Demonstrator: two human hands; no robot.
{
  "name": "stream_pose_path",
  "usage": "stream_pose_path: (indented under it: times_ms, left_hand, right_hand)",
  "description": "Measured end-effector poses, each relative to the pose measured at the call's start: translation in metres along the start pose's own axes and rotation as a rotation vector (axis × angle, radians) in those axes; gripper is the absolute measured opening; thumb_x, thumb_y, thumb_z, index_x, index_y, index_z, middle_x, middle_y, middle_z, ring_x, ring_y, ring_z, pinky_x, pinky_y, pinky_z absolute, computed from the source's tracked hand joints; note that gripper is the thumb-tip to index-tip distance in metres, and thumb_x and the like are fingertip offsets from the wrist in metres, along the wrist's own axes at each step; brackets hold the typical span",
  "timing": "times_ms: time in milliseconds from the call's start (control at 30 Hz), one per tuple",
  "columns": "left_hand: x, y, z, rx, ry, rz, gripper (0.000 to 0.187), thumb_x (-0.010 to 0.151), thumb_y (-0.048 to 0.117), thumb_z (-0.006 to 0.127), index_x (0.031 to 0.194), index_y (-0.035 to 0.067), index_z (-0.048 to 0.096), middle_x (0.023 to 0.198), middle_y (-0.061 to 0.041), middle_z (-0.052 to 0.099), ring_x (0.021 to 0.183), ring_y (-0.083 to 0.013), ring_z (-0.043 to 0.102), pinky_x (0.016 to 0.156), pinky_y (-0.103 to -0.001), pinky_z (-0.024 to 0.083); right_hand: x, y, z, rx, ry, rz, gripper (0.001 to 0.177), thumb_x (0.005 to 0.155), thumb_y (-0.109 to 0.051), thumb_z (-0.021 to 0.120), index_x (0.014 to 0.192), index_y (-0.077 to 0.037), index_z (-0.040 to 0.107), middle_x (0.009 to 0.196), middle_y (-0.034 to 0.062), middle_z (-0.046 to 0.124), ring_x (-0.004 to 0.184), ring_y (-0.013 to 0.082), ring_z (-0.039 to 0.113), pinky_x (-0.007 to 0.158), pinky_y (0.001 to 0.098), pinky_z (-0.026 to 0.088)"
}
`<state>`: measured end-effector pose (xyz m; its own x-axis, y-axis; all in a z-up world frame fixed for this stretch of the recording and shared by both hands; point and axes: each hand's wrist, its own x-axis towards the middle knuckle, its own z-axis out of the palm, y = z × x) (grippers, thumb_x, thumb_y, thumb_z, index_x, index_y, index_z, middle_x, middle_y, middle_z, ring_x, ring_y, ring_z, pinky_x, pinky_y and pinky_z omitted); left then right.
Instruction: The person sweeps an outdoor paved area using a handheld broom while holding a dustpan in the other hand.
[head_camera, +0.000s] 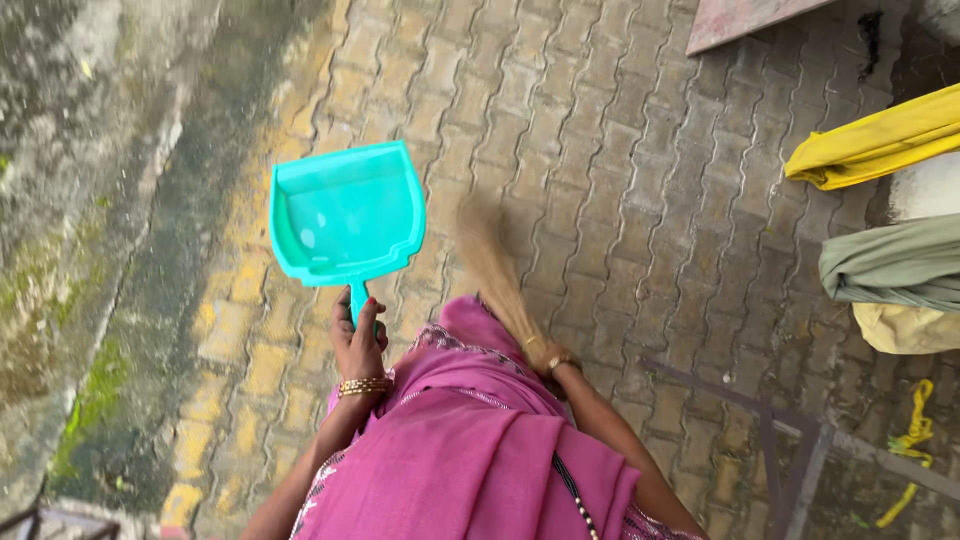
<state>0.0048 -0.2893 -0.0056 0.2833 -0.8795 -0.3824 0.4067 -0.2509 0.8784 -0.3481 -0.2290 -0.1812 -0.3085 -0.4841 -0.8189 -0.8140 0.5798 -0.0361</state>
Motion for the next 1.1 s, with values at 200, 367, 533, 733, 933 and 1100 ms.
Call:
stream_pose_path:
  times_ms: [200,367,533,733,933,1100]
  left_hand:
    - [0.024,0.011,0.081,-0.009,-0.032,-0.029,0.04,0.1,0.016,0.063,0.137,0.007,0.052,0.089,-0.001,0.065,0.052,-0.0028,0.043,0.044,-0.02,0.029]
    - [0.041,0.004,0.132,-0.034,-0.043,-0.023,0.041,0.099,0.015,0.063,0.138,0.008,0.052,0.088,-0.001,0.065,0.053,-0.0026,0.044,0.044,-0.02,0.03]
    - [0.058,-0.004,0.157,-0.012,-0.027,-0.07,0.04,0.1,0.014,0.063,0.138,0.009,0.053,0.088,-0.002,0.065,0.053,-0.0017,0.043,0.045,-0.019,0.03]
    - [0.086,0.007,0.178,0.004,-0.05,-0.042,0.035,0.099,0.016,0.062,0.131,0.008,0.053,0.086,-0.001,0.065,0.046,-0.0019,0.038,0.04,-0.021,0.027]
    - [0.157,0.011,0.208,-0.021,-0.074,-0.048,0.036,0.099,0.016,0.063,0.133,0.007,0.052,0.087,-0.001,0.065,0.047,-0.0015,0.038,0.042,-0.02,0.027]
    - [0.235,0.027,0.245,-0.049,-0.132,-0.073,0.045,0.097,0.015,0.064,0.139,0.008,0.051,0.085,-0.002,0.066,0.048,-0.0021,0.04,0.042,-0.02,0.028]
  right_hand:
    - [0.016,0.029,-0.06,-0.242,0.0,-0.153,0.087,0.075,-0.026,0.079,0.152,-0.038,0.042,0.119,0.0114,0.074,0.109,0.032,0.072,0.092,0.0446,0.059]
    - [0.05,0.065,-0.107,-0.128,0.13,-0.04,0.087,0.074,-0.026,0.08,0.151,-0.038,0.042,0.12,0.0097,0.072,0.108,0.0308,0.07,0.091,0.0441,0.057]
    - [0.067,0.09,-0.131,0.083,0.137,0.267,0.084,0.079,-0.023,0.073,0.156,-0.031,0.039,0.112,0.0126,0.077,0.099,0.0307,0.077,0.082,0.0448,0.063]
    - [0.069,0.089,-0.165,0.446,0.197,0.531,0.078,0.069,-0.025,0.084,0.141,-0.021,0.054,0.116,0.0138,0.074,0.102,0.0324,0.074,0.085,0.0448,0.061]
    - [0.108,0.053,-0.209,0.465,0.103,0.515,0.073,0.071,-0.026,0.082,0.139,-0.023,0.056,0.12,0.012,0.073,0.109,0.0314,0.071,0.092,0.0442,0.058]
    - [0.123,-0.013,-0.237,0.282,0.082,0.367,0.069,0.073,-0.027,0.081,0.138,-0.024,0.058,0.124,0.0106,0.072,0.115,0.0305,0.069,0.097,0.0437,0.056]
